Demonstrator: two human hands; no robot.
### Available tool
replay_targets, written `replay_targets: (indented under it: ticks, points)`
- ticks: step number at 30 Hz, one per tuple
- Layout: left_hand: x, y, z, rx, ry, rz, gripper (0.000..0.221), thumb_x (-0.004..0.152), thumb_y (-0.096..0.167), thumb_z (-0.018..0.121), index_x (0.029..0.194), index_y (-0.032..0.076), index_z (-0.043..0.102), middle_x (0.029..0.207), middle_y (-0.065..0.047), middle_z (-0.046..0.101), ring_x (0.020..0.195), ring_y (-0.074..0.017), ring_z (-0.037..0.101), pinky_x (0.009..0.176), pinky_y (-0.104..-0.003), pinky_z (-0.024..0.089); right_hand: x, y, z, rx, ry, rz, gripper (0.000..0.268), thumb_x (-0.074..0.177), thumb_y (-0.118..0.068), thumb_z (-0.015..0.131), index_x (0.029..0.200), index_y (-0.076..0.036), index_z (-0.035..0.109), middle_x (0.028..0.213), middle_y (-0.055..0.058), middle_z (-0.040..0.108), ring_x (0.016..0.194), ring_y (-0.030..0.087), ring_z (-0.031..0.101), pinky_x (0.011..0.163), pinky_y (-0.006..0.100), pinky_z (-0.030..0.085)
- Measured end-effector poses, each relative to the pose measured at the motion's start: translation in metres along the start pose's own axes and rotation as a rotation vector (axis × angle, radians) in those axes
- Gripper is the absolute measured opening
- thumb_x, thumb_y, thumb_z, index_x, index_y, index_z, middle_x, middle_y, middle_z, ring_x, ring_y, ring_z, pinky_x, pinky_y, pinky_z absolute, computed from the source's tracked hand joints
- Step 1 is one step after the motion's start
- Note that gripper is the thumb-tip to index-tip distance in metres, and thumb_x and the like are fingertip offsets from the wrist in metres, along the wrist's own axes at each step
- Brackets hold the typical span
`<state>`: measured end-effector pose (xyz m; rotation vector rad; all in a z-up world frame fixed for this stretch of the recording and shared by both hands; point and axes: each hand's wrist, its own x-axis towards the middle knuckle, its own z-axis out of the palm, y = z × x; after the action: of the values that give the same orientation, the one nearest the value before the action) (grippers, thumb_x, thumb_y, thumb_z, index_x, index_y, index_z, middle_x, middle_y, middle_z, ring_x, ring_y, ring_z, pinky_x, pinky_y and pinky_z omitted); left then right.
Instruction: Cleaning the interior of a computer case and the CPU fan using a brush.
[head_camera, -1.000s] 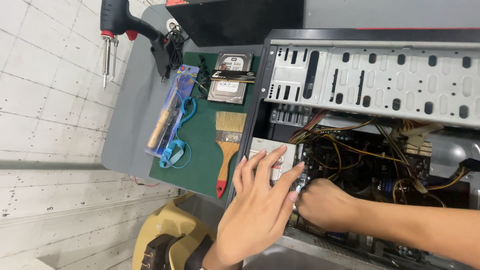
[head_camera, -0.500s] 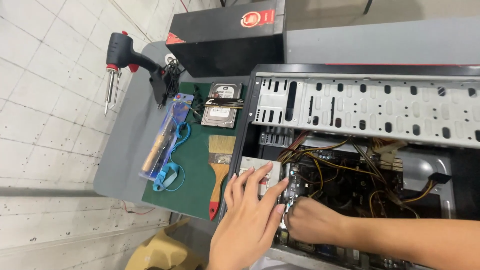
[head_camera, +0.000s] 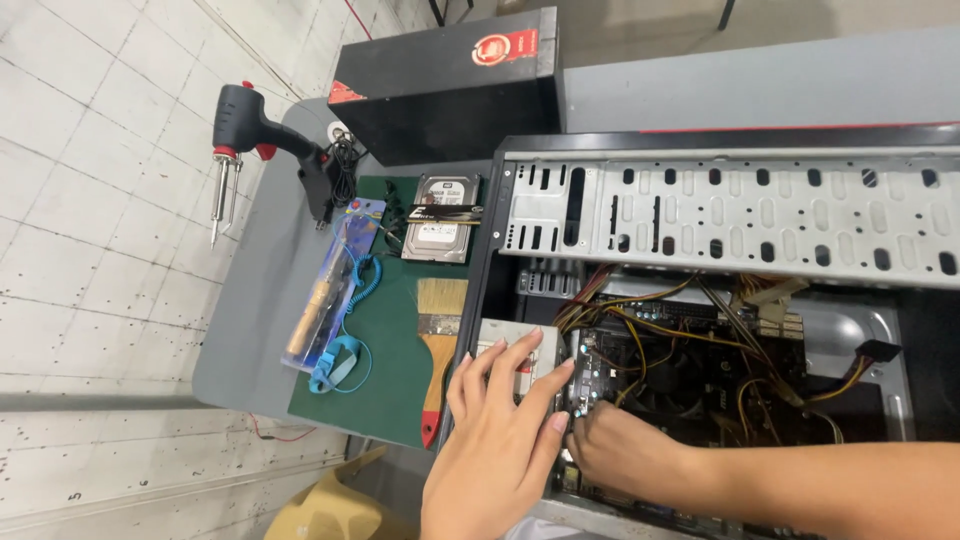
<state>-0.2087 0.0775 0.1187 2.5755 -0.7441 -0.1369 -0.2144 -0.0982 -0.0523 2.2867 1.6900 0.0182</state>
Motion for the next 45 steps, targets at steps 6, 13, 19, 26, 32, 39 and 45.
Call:
replay_targets:
  ticks: [6, 13, 19, 26, 32, 39, 45]
  points:
    - [0.0, -0.002, 0.001, -0.015, -0.045, -0.023, 0.044, 0.107, 0.031, 0.032, 0.141, 0.015, 0.055, 0.157, -0.015, 0.033, 0.137, -0.0442, 0.029, 0.106, -0.069, 0.019, -0.002, -0.001, -0.016, -0.119, -0.024, 0.0, 0.022, 0.098, -0.016, 0.051, 0.088, -0.007, 0.069, 0.073, 0.009, 0.069, 0.056, 0.024, 0.059, 0.053, 0.037, 0.037]
    - [-0.001, -0.007, 0.002, 0.006, -0.014, 0.019, 0.04, 0.105, 0.026, 0.039, 0.14, 0.015, 0.053, 0.157, -0.018, 0.034, 0.135, -0.0459, 0.032, 0.104, -0.07, 0.021, -0.003, -0.005, -0.008, -0.13, 0.079, 0.072, 0.025, 0.096, -0.014, 0.046, 0.081, -0.007, 0.064, 0.065, 0.009, 0.061, 0.052, 0.024, 0.052, 0.051, 0.038, 0.034]
    - [-0.003, -0.01, 0.005, 0.007, 0.031, 0.056, 0.041, 0.106, 0.028, 0.035, 0.14, 0.014, 0.054, 0.157, -0.018, 0.035, 0.135, -0.0463, 0.034, 0.105, -0.069, 0.021, -0.002, -0.002, -0.001, 0.035, 0.058, -0.007, 0.025, 0.096, -0.004, 0.05, 0.077, -0.007, 0.066, 0.065, 0.011, 0.062, 0.049, 0.025, 0.054, 0.044, 0.038, 0.033]
    - [-0.002, -0.007, 0.002, -0.006, 0.007, 0.03, 0.043, 0.106, 0.029, 0.034, 0.14, 0.013, 0.055, 0.156, -0.018, 0.035, 0.136, -0.0459, 0.033, 0.106, -0.069, 0.019, -0.003, 0.001, -0.003, -0.009, 0.086, 0.003, 0.022, 0.094, 0.0, 0.05, 0.082, -0.001, 0.069, 0.067, 0.014, 0.064, 0.052, 0.027, 0.056, 0.045, 0.037, 0.038]
    - [-0.002, -0.006, 0.002, 0.011, 0.025, 0.038, 0.043, 0.106, 0.03, 0.035, 0.139, 0.013, 0.057, 0.154, -0.018, 0.037, 0.135, -0.0449, 0.034, 0.107, -0.068, 0.021, -0.001, -0.002, 0.004, 0.01, 0.072, 0.01, 0.022, 0.092, 0.001, 0.05, 0.078, -0.004, 0.065, 0.064, 0.01, 0.059, 0.051, 0.026, 0.055, 0.043, 0.038, 0.035]
    - [-0.001, -0.01, 0.004, -0.012, -0.019, 0.025, 0.045, 0.107, 0.034, 0.031, 0.14, 0.016, 0.056, 0.157, -0.016, 0.034, 0.136, -0.0454, 0.03, 0.105, -0.07, 0.02, -0.005, 0.008, -0.021, -0.112, -0.026, -0.018, 0.018, 0.095, -0.001, 0.053, 0.089, -0.004, 0.07, 0.073, 0.007, 0.068, 0.056, 0.021, 0.06, 0.048, 0.033, 0.038]
    - [-0.002, -0.009, 0.002, -0.015, -0.035, 0.037, 0.043, 0.107, 0.031, 0.033, 0.137, 0.012, 0.057, 0.156, -0.019, 0.033, 0.134, -0.0469, 0.03, 0.105, -0.07, 0.018, -0.003, 0.01, -0.014, -0.051, -0.086, -0.053, 0.016, 0.1, -0.006, 0.057, 0.09, -0.005, 0.07, 0.074, 0.004, 0.07, 0.056, 0.019, 0.062, 0.049, 0.033, 0.04]
